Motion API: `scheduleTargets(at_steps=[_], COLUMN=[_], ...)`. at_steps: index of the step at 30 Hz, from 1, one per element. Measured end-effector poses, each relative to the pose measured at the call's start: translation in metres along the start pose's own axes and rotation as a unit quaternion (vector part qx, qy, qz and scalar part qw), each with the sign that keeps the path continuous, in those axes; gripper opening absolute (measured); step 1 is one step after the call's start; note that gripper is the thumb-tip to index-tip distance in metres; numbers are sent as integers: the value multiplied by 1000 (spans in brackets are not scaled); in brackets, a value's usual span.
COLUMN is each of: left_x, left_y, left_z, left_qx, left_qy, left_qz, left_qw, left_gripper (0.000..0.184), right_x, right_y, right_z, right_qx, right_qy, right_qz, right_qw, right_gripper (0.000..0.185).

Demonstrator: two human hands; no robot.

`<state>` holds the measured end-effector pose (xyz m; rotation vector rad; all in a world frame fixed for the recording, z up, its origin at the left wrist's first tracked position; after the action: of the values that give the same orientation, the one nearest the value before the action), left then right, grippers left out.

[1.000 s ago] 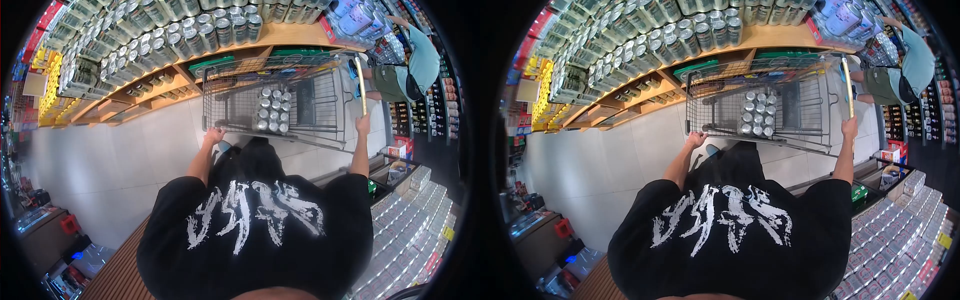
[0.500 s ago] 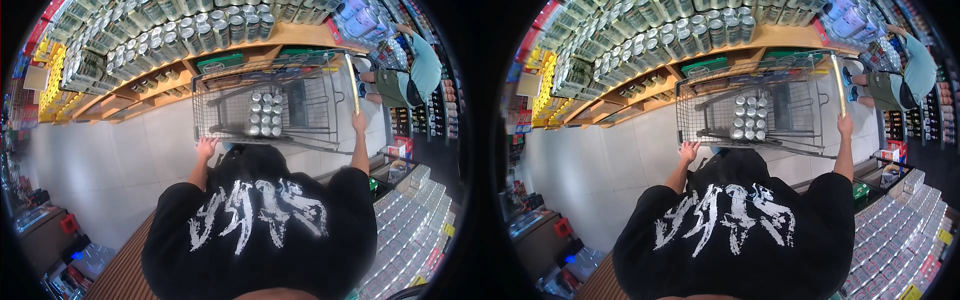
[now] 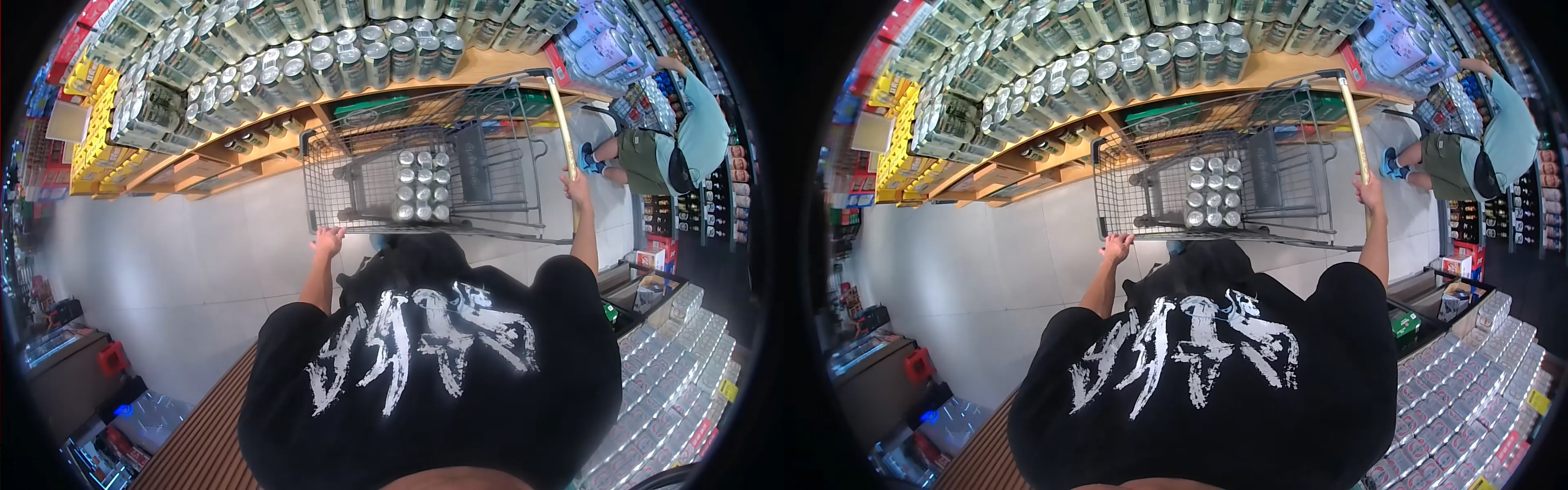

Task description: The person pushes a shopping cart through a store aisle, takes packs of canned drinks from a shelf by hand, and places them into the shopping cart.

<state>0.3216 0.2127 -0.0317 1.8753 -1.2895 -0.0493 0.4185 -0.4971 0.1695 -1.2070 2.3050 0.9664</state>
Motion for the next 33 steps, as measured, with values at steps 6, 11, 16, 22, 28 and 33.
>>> scheduleTargets(at_steps=[6,11,16,22,28,33], left_x=[4,3,15,32,103,193], left_y=[-7,-3,10,-8,-44,-40], left_z=[-11,-4,-7,-20,-55,-89], left_qx=[-14,56,148,126,120,127], left_qy=[-1,19,14,22,101,164], left_qz=[11,49,93,77,144,228], left_qw=[1000,997,984,989,977,951], left_gripper=[49,45,34,25,23,20], right_x=[0,-2,-35,-161,-264,-348], right_y=[0,10,26,38,-86,-160], right_z=[4,-1,-12,10,108,161], right_qx=[23,98,286,408,132,-32], right_qy=[15,107,243,139,-74,-175], right_qz=[-3,14,-109,-273,-250,-96], right_qw=[1000,989,921,860,956,979], right_gripper=[26,30,35,30,53,85])
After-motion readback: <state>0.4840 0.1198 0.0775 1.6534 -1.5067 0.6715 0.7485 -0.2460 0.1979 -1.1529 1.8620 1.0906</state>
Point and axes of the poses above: each hand's wrist, its own y-axis away from the middle knuckle, its own z-axis out of the palm, x = y × z, the point moved 6 cm from there along -y, towards the middle knuckle, and after that the axes turned 13 degrees about y, right-handed, at the moved point
